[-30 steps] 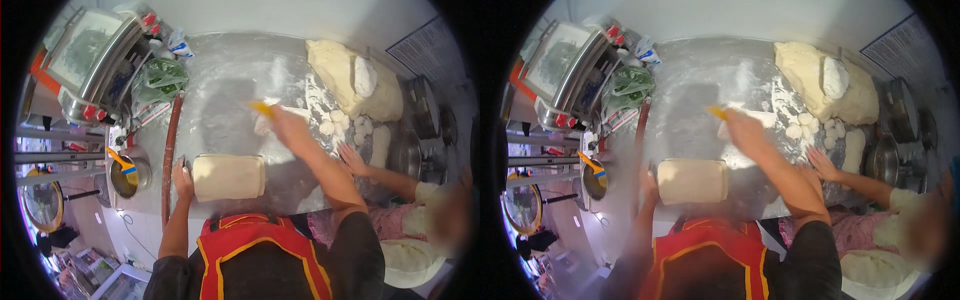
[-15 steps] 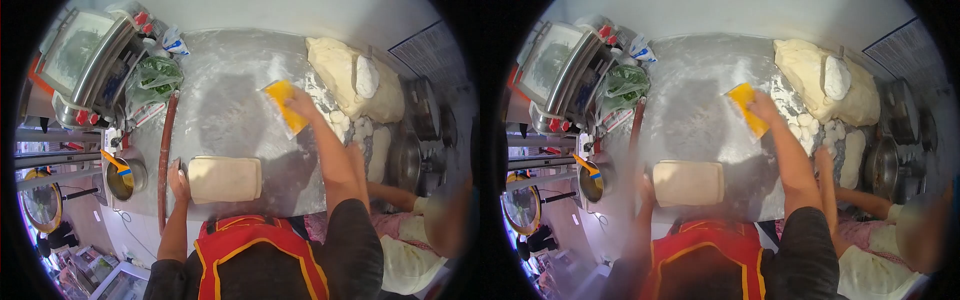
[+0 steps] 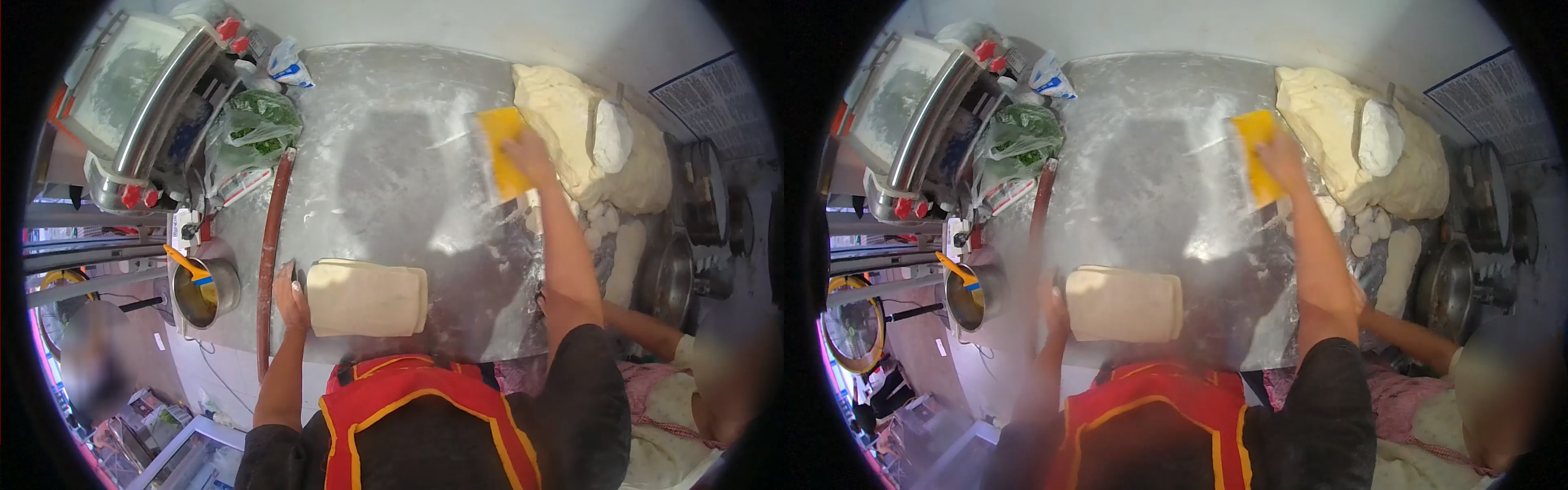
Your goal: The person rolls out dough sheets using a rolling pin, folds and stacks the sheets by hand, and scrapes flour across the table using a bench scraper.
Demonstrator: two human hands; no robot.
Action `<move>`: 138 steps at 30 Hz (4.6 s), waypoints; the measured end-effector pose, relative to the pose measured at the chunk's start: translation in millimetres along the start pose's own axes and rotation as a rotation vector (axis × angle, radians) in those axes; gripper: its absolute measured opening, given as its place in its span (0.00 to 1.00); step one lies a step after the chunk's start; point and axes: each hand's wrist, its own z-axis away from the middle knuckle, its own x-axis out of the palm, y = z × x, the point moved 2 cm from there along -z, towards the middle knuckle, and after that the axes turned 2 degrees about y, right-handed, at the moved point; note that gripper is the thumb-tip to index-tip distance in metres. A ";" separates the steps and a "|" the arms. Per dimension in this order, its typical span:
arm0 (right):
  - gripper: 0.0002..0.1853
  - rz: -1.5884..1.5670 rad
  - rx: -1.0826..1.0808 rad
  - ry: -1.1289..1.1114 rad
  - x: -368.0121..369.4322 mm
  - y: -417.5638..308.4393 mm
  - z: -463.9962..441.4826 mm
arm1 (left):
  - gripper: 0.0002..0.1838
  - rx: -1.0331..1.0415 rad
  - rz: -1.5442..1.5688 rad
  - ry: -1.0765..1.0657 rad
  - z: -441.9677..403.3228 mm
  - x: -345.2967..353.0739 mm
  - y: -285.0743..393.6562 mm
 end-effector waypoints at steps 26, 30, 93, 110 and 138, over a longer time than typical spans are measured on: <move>0.15 -0.916 0.510 -0.230 44.2 -23.5 61.7 | 0.24 0.033 -0.013 0.025 -5.4 -9.4 14.7; 0.17 -0.815 0.513 -0.185 44.2 -38.7 77.7 | 0.25 0.061 0.022 0.034 -5.6 -13.4 20.7; 0.24 0.252 -0.896 -0.292 235.0 -243.5 161.3 | 0.23 0.140 -0.053 0.080 1.2 -25.2 22.9; 0.30 0.004 -0.502 -0.244 219.2 -248.9 205.8 | 0.25 0.039 0.120 -0.011 6.4 -16.5 -5.1; 0.36 -0.532 -0.137 -0.010 140.0 -134.9 529.4 | 0.39 0.089 1.328 -0.919 36.3 -124.0 222.9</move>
